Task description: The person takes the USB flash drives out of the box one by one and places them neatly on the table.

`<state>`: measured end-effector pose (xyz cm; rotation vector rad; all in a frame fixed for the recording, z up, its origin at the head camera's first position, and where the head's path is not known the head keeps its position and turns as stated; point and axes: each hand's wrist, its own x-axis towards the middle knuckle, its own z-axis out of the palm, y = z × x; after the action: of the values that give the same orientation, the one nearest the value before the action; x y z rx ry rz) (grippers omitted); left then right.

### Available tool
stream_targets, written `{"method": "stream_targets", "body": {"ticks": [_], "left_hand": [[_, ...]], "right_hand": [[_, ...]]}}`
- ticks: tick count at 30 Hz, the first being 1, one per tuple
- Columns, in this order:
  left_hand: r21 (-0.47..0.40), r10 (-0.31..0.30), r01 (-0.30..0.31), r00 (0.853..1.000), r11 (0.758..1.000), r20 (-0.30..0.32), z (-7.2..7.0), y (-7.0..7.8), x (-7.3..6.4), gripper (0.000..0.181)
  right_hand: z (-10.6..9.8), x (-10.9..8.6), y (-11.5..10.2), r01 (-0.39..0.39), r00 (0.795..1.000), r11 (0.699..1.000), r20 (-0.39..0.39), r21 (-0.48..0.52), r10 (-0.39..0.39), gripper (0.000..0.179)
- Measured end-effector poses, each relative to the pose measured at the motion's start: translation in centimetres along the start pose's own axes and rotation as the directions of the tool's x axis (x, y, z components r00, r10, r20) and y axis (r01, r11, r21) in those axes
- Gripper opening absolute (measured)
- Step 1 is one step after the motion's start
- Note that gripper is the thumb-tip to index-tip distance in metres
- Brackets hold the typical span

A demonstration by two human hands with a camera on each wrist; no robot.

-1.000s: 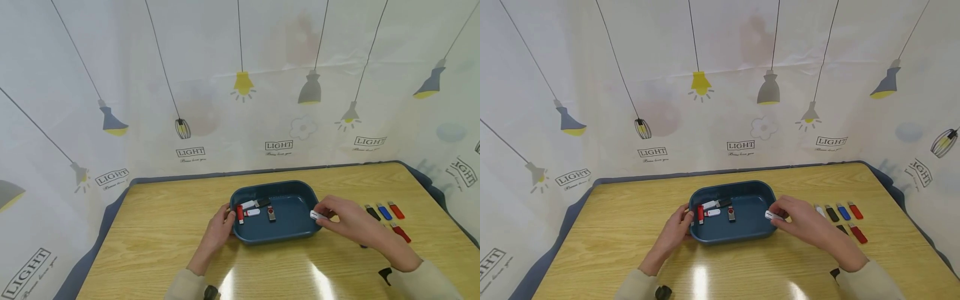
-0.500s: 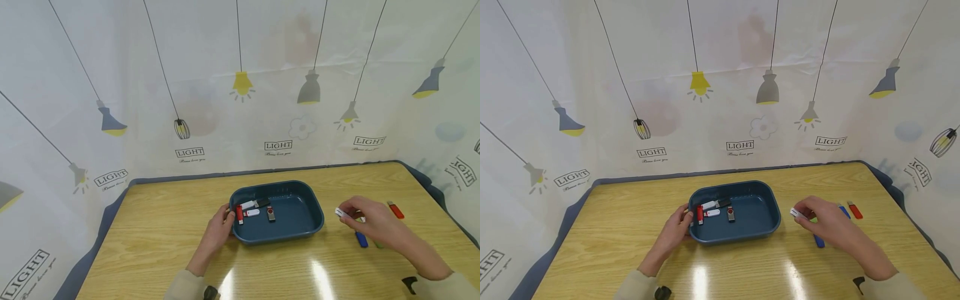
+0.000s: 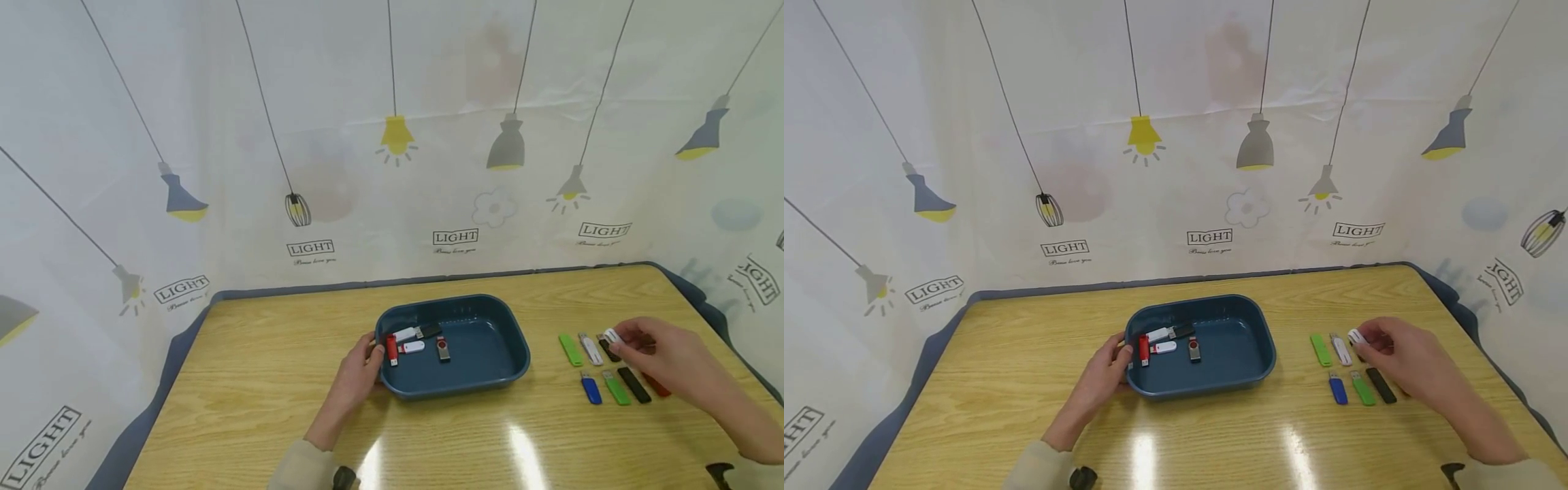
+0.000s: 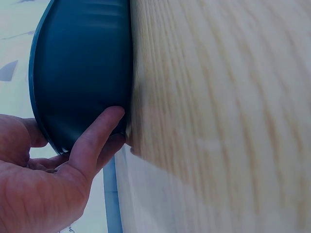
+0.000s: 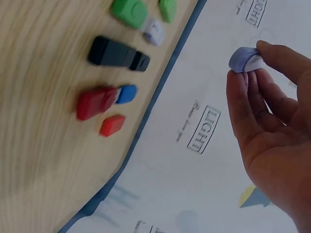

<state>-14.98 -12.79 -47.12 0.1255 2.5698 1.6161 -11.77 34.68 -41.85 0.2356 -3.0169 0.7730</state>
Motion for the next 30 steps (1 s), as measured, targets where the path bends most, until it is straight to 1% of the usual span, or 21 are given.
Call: {"method": "stream_targets", "body": {"ticks": [3,9,13,18,21,27,30], "left_hand": [[-0.007,0.001,-0.001,1.000,1.000,0.005,0.0,0.0,0.0,0.044],[-0.031,-0.014,0.015,1.000,0.999,0.021,0.1,-0.1,0.0,0.045],[-0.031,-0.013,0.013,1.000,0.999,0.020,0.2,0.0,0.1,0.044],[-0.037,-0.021,0.021,0.999,0.999,0.025,0.3,0.1,0.1,0.045],[-0.031,-0.021,0.022,1.000,0.999,0.023,0.3,0.1,0.0,0.044],[-0.014,-0.011,0.012,1.000,1.000,0.018,0.2,0.0,0.1,0.044],[-0.016,-0.015,0.015,1.000,1.000,0.018,0.3,0.0,0.1,0.045]], "right_hand": [[-0.2,-0.1,1.2,-0.063,0.998,0.998,0.002,-0.015,0.063,0.035],[-0.5,-0.2,3.4,-0.143,0.989,0.987,0.031,-0.067,0.145,0.044],[-0.5,-0.5,4.8,-0.166,0.984,0.981,0.042,-0.096,0.171,0.045],[-0.2,-0.9,6.7,-0.197,0.978,0.974,0.050,-0.108,0.204,0.042],[0.0,-1.0,7.6,-0.199,0.977,0.972,0.053,-0.126,0.207,0.039],[0.3,-1.1,8.7,-0.191,0.977,0.970,0.065,-0.154,0.202,0.039],[0.5,-1.1,9.1,-0.200,0.974,0.965,0.071,-0.169,0.214,0.039]]}}
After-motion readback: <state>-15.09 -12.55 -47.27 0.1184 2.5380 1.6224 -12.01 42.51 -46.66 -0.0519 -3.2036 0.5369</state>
